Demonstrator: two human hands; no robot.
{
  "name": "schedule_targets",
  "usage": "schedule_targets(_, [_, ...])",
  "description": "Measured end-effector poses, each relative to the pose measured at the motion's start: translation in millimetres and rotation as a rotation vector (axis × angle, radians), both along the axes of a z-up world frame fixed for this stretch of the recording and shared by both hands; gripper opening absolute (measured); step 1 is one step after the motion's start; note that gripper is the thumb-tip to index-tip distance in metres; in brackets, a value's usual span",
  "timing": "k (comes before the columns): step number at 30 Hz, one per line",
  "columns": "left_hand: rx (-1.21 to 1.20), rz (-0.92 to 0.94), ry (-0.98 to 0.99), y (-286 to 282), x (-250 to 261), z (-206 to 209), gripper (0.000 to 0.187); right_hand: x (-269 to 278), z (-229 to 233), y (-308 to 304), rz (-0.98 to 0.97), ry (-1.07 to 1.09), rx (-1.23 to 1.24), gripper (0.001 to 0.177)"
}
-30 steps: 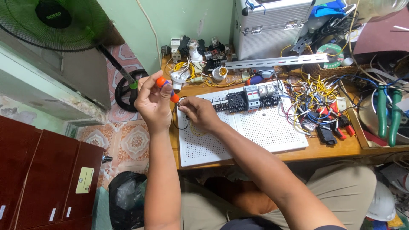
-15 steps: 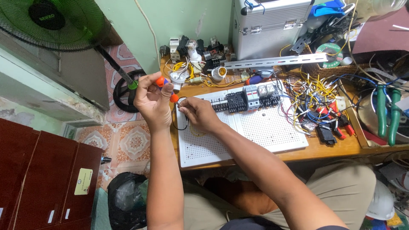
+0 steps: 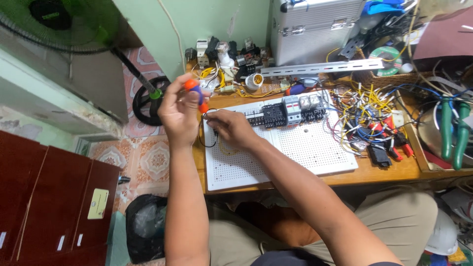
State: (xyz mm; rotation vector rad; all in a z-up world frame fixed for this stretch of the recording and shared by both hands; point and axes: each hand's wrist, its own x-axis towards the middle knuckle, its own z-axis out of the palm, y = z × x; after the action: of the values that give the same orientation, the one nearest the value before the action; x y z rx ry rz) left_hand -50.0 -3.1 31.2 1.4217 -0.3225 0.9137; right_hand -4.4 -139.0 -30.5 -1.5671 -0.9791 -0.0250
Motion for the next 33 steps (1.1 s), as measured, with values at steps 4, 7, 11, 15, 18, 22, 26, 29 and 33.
schedule_targets(4, [0.065, 0.032, 0.014, -13, -12, 15, 0.035, 5, -5, -2, -0.009, -0.138, 0.009, 0.016])
schedule_targets(7, [0.084, 0.100, -0.041, -15, -10, 18, 0.033, 12, -8, -5, -0.049, -0.176, 0.028, 0.013])
schedule_targets(11, [0.074, 0.060, -0.011, -14, -5, 14, 0.033, 10, 3, -9, -0.065, -0.097, -0.033, 0.015])
schedule_targets(15, [0.068, 0.027, 0.019, -14, -2, 11, 0.033, 9, 6, -11, -0.043, -0.060, -0.047, 0.015])
schedule_targets(18, [0.091, 0.011, 0.031, -12, -3, 12, 0.033, 9, 6, -10, -0.041, -0.022, -0.086, 0.014])
schedule_targets(22, [0.126, -0.014, 0.072, -7, -5, 12, 0.035, 8, 8, -11, -0.022, 0.003, -0.118, 0.014])
schedule_targets(26, [0.172, -0.099, 0.120, -9, -14, 31, 0.032, 6, 17, -15, -0.011, -0.015, -0.167, 0.012])
schedule_targets(29, [0.208, -0.119, 0.159, -4, -13, 30, 0.032, 3, 23, -17, -0.004, -0.006, -0.188, 0.011])
schedule_targets(33, [0.324, 0.232, 0.159, -11, -18, 42, 0.039, 3, 21, -15, -0.009, 0.023, -0.191, 0.009])
